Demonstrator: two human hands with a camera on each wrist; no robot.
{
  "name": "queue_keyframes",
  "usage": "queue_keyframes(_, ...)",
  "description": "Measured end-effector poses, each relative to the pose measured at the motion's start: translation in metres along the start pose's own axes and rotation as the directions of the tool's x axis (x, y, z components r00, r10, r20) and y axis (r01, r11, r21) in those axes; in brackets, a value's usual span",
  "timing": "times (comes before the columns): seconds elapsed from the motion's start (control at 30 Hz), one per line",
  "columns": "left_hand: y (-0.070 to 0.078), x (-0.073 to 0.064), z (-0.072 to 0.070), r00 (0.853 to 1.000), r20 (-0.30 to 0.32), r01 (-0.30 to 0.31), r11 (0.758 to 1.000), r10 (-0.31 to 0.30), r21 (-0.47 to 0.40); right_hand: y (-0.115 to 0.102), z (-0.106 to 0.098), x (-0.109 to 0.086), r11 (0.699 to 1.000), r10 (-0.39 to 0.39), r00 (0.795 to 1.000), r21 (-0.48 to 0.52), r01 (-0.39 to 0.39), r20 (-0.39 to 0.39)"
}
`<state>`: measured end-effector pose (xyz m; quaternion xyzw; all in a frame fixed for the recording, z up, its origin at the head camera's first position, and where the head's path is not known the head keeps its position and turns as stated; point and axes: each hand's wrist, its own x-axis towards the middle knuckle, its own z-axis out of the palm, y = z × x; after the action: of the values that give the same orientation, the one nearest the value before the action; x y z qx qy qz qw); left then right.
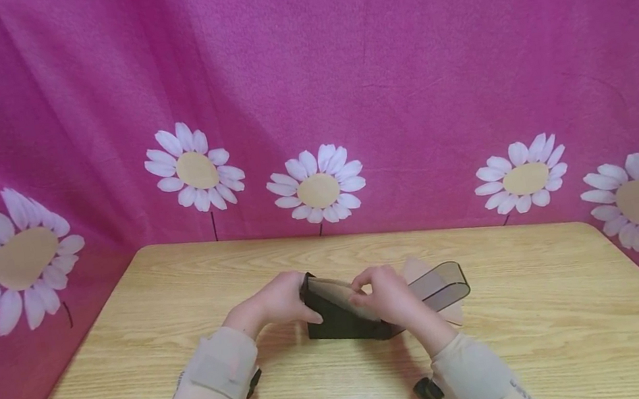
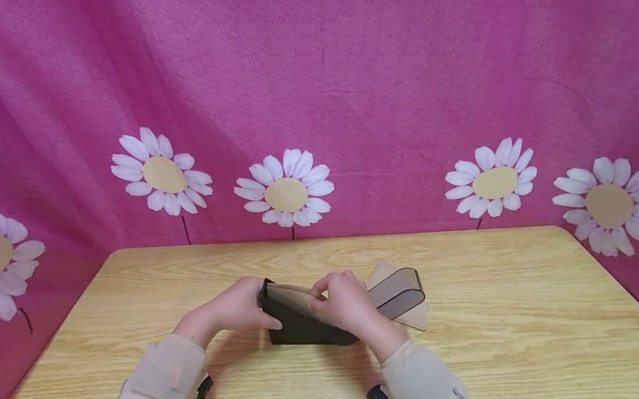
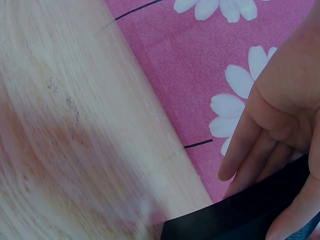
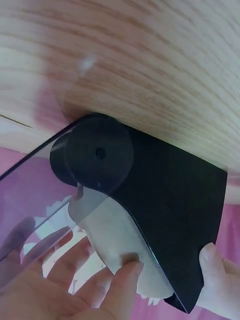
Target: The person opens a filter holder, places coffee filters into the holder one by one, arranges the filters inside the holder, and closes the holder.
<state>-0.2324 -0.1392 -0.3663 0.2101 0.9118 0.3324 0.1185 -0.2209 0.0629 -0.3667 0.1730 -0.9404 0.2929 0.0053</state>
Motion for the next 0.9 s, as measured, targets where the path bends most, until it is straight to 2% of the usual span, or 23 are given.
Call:
queue_keyframes(0.1, 0.0, 0.0, 0.0, 1.0, 0.0, 0.015, 1.0, -0.015, 0.006, -0.001, -0.003, 0.0, 1.0, 0.01, 1.0, -0.017, -0.01, -0.003)
queue_keyframes(0.2, 0.001, 0.0, 0.0, 1.0, -0.001, 0.02, 1.0, -0.02, 0.014, -0.002, -0.015, -0.002, 1.0, 0.029, 1.0, -0.002, -0.029, -0.005)
queue_keyframes(0.37, 0.001, -0.001, -0.001, 1.0, 0.004, -0.01, 1.0, 0.01, 0.012, -0.003, -0.053, -0.006, 0.999, 0.019, 0.999, 0.032, -0.018, -0.041)
queue_keyframes(0.47, 0.0, -0.002, -0.001, 0.999, 0.009, -0.03, 1.0, 0.03, -0.002, 0.004, -0.081, -0.009, 0.997, 0.061, 0.995, 0.049, -0.057, -0.078)
queue_keyframes(0.6, -0.001, -0.001, -0.001, 1.0, 0.01, -0.029, 1.0, 0.029, -0.009, 0.026, -0.111, -0.01, 0.992, 0.12, 0.981, 0.049, -0.114, -0.153)
queue_keyframes(0.7, -0.002, -0.001, -0.002, 1.0, 0.009, -0.029, 1.0, 0.029, -0.003, 0.049, -0.122, -0.009, 0.987, 0.161, 0.972, 0.035, -0.157, -0.172)
queue_keyframes(0.83, -0.001, -0.001, -0.002, 1.0, 0.014, -0.025, 1.0, 0.025, -0.012, 0.082, -0.117, -0.003, 0.968, 0.245, 0.965, -0.034, -0.249, -0.097)
queue_keyframes(0.9, -0.002, -0.002, -0.002, 1.0, 0.014, -0.022, 1.0, 0.022, -0.013, 0.096, -0.107, 0.002, 0.959, 0.257, 0.966, -0.12, -0.258, -0.025)
